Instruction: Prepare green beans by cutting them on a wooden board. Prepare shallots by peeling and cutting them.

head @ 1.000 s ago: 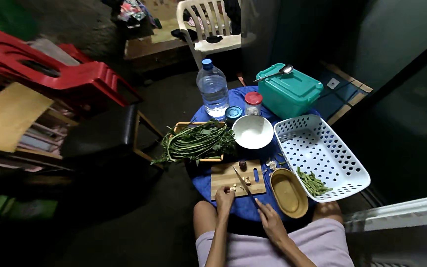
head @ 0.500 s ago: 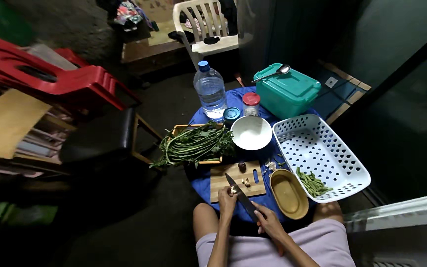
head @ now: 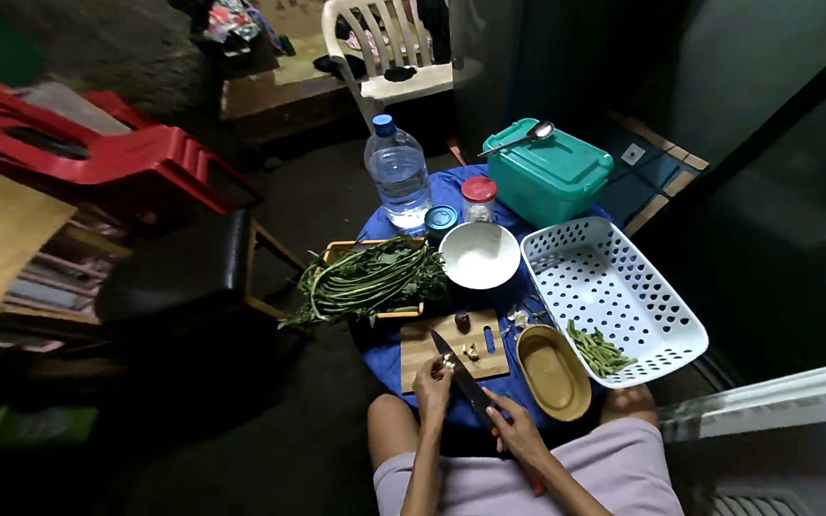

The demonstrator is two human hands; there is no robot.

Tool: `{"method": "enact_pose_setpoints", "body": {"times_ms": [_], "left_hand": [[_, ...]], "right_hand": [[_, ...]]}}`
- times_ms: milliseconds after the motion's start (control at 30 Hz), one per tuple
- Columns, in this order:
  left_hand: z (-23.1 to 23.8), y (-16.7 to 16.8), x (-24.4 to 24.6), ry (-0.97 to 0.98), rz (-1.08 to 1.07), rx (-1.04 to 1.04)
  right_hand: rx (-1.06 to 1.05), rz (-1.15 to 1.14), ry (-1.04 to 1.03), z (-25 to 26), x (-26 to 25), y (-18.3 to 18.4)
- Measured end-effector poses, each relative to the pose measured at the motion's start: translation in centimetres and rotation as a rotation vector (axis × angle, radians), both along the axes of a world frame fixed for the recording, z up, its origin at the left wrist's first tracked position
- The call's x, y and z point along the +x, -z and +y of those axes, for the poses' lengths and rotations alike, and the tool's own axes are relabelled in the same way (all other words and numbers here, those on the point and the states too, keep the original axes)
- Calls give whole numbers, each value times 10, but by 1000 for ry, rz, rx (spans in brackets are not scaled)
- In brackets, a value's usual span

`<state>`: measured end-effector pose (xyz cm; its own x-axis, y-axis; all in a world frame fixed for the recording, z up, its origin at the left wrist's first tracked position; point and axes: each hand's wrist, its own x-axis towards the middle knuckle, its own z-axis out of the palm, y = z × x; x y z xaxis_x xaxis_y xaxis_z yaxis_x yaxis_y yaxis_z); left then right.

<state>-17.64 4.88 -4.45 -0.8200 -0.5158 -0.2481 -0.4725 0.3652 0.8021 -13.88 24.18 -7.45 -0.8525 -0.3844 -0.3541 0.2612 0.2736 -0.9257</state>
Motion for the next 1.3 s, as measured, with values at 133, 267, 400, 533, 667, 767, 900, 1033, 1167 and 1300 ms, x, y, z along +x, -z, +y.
{"method": "enact_pose_setpoints", "body": {"times_ms": [133,267,400,533,667,767,900,1033,1167,1300], "left_hand": [[16,-15,-9,51,40,47],[52,-25,-25,217,121,108],[93,-25,-47,430,138,171],[116,-22,-64,543,52,201],[118,-17,-72,550,10,209],[114,-16,-74,555,-3,203],[111,-15,-72,543,-8,207],[113,-16,-72,540,-6,189],[115,-18,-72,533,-2,176],[116,-18,-71,533,11,175]], "right_hand": [[-1,115,106,8,9,-9],[40,244,292,28,28,-14],[162,295,453,42,40,-28],[205,242,562,45,41,-26],[212,199,586,42,38,-19],[193,190,582,40,36,-19],[176,187,576,39,35,-17],[185,199,582,39,35,-17],[194,181,581,39,34,-20],[194,193,576,39,34,-19]]}}
